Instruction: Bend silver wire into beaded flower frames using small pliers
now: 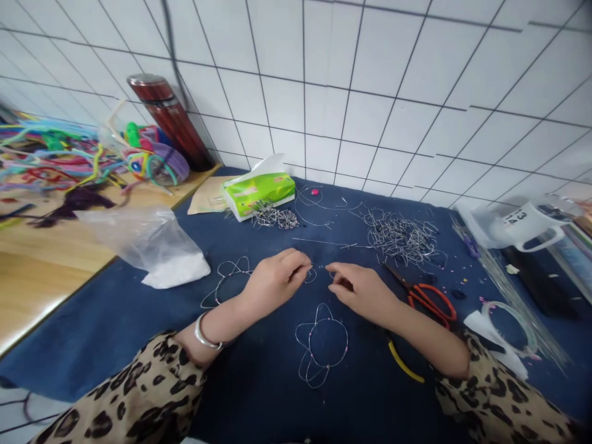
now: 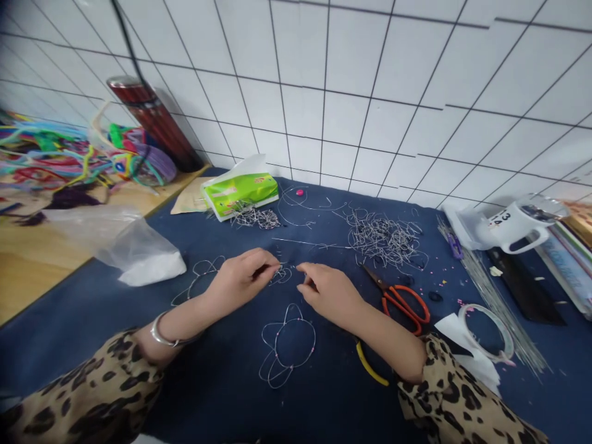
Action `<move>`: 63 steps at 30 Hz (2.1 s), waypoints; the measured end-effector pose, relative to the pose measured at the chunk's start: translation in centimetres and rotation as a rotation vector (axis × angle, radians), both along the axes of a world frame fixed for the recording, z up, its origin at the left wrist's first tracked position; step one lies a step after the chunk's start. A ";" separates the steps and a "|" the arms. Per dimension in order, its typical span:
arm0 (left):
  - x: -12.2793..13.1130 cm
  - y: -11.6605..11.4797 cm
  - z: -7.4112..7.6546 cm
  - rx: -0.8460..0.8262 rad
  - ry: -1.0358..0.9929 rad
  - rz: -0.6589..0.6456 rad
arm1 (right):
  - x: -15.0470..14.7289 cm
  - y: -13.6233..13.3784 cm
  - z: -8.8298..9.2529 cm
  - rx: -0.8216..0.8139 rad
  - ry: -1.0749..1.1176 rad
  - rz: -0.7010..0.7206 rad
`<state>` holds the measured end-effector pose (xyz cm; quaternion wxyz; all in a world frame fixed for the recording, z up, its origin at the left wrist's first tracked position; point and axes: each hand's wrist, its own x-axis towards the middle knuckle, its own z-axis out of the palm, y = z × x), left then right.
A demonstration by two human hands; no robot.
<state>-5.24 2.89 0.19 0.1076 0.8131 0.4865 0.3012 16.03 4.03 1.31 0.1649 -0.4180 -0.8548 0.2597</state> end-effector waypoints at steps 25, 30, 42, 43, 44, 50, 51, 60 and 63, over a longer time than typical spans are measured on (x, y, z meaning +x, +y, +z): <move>1.2 -1.1 0.5 -0.394 -0.257 -0.027 | 1.0 0.4 -1.3 0.160 -0.175 -0.007; 1.1 -1.0 0.1 -0.391 -0.242 -0.061 | 2.4 0.3 0.9 0.305 -0.315 0.017; 0.8 -0.8 -1.0 -0.319 -0.040 -0.048 | 10.3 -9.3 -0.3 0.315 -0.727 -0.006; 0.8 -0.8 -1.1 -0.316 -0.027 -0.051 | 10.3 -9.8 -0.7 0.334 -0.727 -0.016; 0.9 -0.7 -1.2 -0.312 -0.016 -0.055 | 10.2 -10.1 -1.1 0.351 -0.723 -0.025; 1.1 -0.9 -1.3 -0.302 -0.002 -0.071 | 9.5 -9.6 -2.4 0.418 -0.665 -0.071; 1.0 -0.9 -1.3 -0.300 -0.012 -0.066 | 9.5 -9.3 -2.5 0.403 -0.647 -0.091; 1.1 -1.4 -0.7 -0.287 -0.150 -0.042 | 7.8 -8.0 0.4 0.188 -0.468 -0.127; 1.3 -1.6 -0.2 -0.274 -0.179 -0.054 | 6.1 -6.8 1.7 0.293 -0.487 -0.102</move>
